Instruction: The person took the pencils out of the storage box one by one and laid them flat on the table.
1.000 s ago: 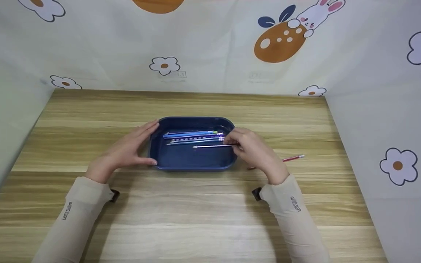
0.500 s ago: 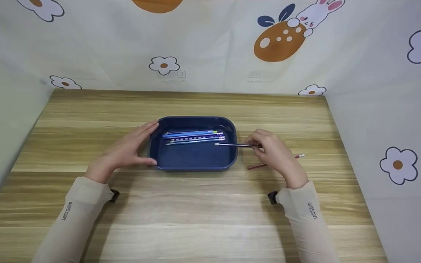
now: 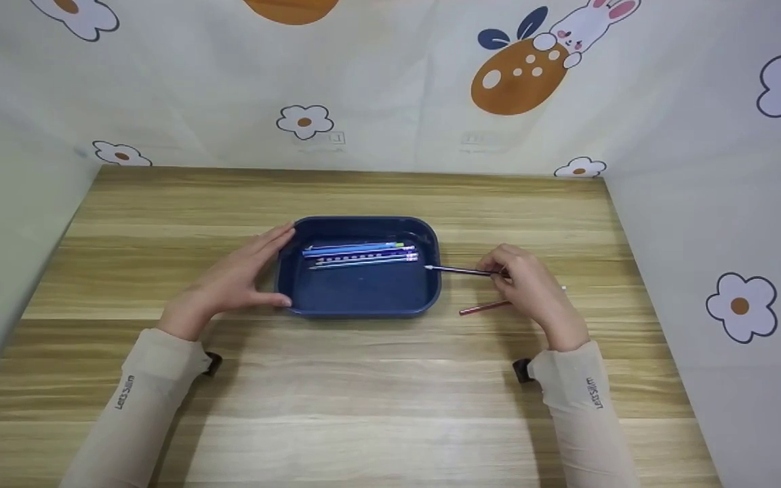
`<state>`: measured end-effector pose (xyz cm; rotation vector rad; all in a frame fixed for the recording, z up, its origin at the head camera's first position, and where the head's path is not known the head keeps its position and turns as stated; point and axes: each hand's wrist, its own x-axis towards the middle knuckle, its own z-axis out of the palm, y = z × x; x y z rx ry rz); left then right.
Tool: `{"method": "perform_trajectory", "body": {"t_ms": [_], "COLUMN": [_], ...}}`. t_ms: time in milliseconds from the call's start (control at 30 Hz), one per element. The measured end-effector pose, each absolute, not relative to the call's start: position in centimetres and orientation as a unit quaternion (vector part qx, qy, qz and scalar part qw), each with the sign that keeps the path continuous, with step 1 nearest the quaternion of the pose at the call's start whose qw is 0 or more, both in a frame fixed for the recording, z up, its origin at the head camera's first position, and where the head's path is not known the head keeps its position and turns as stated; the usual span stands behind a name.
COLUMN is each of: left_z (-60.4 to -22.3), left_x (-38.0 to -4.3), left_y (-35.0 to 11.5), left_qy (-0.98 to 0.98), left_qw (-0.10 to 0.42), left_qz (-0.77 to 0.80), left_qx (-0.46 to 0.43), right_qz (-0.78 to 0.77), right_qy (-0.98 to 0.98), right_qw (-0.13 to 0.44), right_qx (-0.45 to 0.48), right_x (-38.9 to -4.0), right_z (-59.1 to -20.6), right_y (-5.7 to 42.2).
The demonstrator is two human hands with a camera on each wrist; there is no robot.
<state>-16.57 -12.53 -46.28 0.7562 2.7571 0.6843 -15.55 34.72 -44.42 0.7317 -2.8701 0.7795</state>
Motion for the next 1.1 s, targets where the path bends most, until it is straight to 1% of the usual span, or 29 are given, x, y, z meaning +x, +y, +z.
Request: {"method": "perform_trajectory", "body": {"t_ms": [300, 600, 1100], "left_z": [-46.3, -46.4, -46.2], "left_x": [-16.6, -16.7, -16.6], "left_y": [-12.6, -12.6, -12.6], "left_qy": [0.933, 0.931, 0.934], "left_qw": [0.097, 0.092, 0.097], "left_qz": [0.232, 0.232, 0.226], "left_qx": [0.259, 0.266, 0.261], "right_qz": [0.255, 0.239, 0.196], "right_qy": [-0.940, -0.949, -0.953], "right_qw": [0.044, 0.031, 0.007], "right_qx": [0.223, 0.204, 0.229], "right_x": [-15.6, -15.7, -16.7], "right_z": [-44.8, -45.7, -47.5], "right_y": [36.3, 37.9, 38.4]}}
